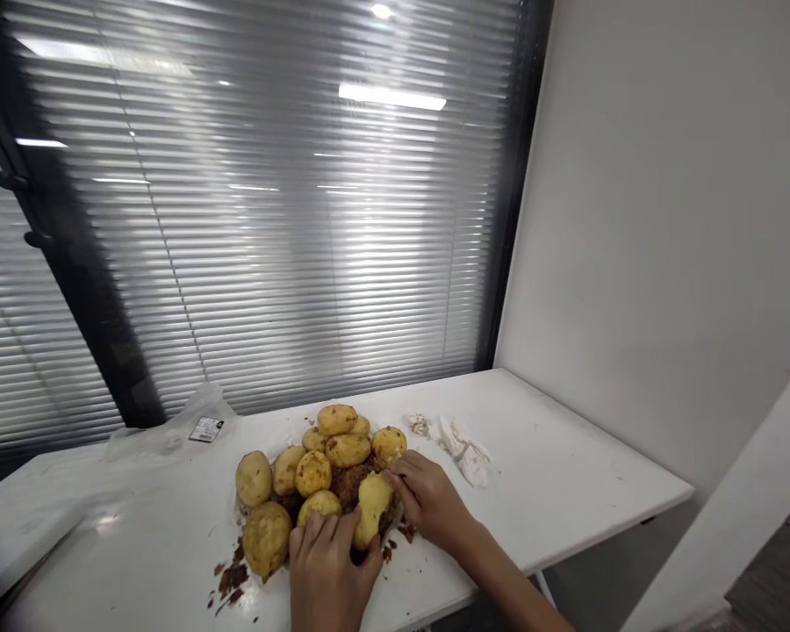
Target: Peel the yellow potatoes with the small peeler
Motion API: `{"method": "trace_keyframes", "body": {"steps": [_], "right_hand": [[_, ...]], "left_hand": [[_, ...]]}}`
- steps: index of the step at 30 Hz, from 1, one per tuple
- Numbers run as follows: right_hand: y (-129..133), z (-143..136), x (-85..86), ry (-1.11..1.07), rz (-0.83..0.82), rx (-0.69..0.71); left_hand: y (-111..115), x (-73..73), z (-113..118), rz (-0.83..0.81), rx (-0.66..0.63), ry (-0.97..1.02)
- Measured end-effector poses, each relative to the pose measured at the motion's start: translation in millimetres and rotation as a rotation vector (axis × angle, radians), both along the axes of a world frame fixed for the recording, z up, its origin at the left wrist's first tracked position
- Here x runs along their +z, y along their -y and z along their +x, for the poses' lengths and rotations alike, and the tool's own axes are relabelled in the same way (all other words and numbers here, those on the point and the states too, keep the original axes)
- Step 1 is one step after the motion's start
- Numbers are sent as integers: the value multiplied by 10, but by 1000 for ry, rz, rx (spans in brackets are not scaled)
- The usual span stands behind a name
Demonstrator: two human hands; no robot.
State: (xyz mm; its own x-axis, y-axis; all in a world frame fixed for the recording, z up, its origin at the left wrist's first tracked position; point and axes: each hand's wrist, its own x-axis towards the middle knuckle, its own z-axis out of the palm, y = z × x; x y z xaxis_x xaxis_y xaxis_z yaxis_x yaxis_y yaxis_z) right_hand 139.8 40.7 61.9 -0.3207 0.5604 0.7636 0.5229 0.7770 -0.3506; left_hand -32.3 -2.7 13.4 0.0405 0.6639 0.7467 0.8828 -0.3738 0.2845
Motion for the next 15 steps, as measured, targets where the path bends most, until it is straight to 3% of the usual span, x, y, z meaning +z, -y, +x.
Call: {"method": "trace_keyframes", "body": {"steps": [5, 15], "right_hand": [[32, -8, 43, 26, -75, 33], [36, -32, 51, 64, -50, -15]], "left_hand": [[9, 33, -1, -10, -12, 4], [-6, -1, -7, -4, -3, 19]]}}
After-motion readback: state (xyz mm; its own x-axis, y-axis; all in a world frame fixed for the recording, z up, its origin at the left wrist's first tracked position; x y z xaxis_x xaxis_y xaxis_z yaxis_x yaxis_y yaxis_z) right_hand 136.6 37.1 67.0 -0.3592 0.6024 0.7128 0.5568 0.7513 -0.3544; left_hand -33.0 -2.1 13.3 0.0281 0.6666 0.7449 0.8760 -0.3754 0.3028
